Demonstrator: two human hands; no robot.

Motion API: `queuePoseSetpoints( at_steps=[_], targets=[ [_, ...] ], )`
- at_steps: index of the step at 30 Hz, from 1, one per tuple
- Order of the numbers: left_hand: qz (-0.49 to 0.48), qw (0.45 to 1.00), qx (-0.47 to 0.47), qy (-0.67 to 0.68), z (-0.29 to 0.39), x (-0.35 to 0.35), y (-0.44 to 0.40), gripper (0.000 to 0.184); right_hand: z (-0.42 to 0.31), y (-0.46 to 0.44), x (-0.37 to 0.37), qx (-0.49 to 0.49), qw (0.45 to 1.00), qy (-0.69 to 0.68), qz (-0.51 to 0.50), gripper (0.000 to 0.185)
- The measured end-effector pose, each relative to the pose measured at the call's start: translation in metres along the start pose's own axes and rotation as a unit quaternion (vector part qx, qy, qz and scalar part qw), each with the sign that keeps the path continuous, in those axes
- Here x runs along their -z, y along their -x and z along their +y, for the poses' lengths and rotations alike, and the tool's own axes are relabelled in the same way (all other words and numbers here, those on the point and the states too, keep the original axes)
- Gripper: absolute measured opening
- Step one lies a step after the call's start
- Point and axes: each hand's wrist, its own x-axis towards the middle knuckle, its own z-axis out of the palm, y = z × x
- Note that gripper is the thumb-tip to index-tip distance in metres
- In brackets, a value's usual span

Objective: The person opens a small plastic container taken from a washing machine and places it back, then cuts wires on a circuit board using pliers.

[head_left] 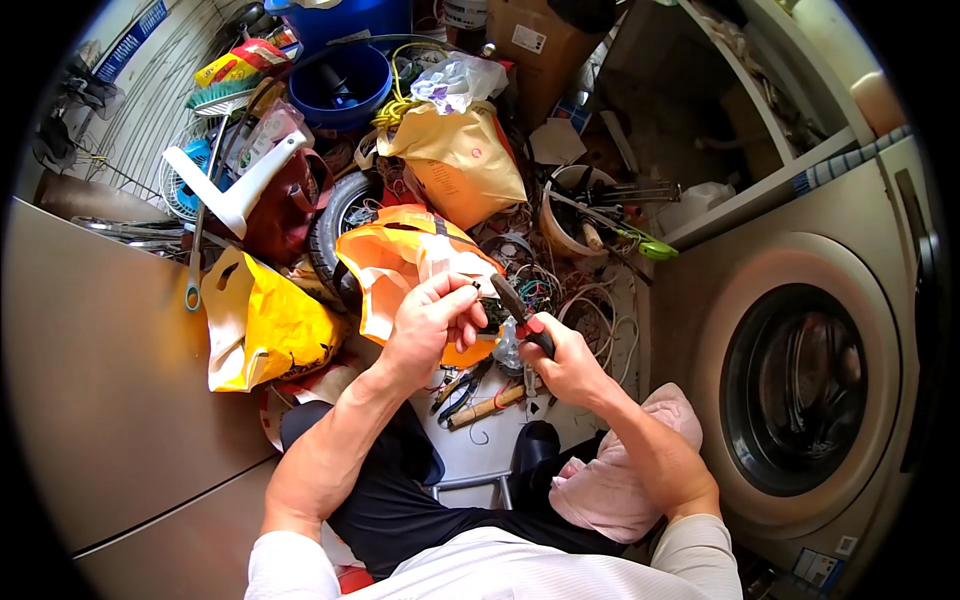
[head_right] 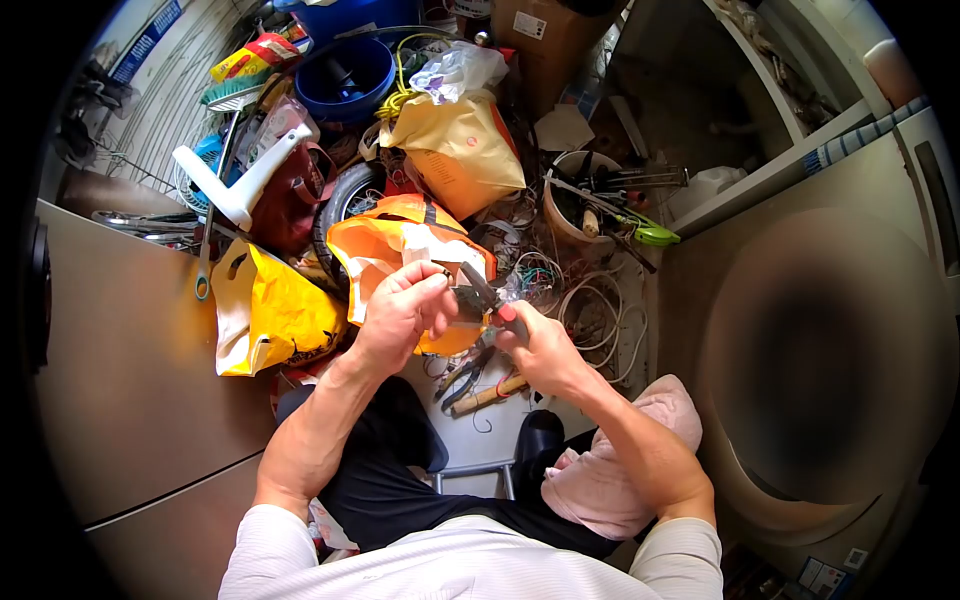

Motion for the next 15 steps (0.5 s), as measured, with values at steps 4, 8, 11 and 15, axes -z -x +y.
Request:
queuePoseSetpoints(
  at_steps=[4, 8, 11, 15],
  targets=[
    [-0.008, 1.000, -0.014, -0.024, 0.005, 0.004, 0.000, 0.011, 0.015, -0.002, -0.002, 0.100, 0.990, 0.073, 0.071, 0.019],
    [0.015, 0.993, -0.048, -0.106, 0.007, 0.006, -0.002, 0.023, 0.018, -0.004, 0.005, 0.132, 0.980, 0.133, 0.068, 0.025],
    [0.019, 0.989, -0.045, -0.142, 0.006, 0.007, -0.003, 0.021, 0.027, -0.004, 0.005, 0.158, 0.963, 0.205, 0.070, 0.031],
    [0.013, 0.980, -0.030, -0.198, 0.014, 0.002, 0.003, 0.019, 0.029, -0.003, 0.009, 0.185, 0.936, 0.286, 0.083, 0.036]
  ],
)
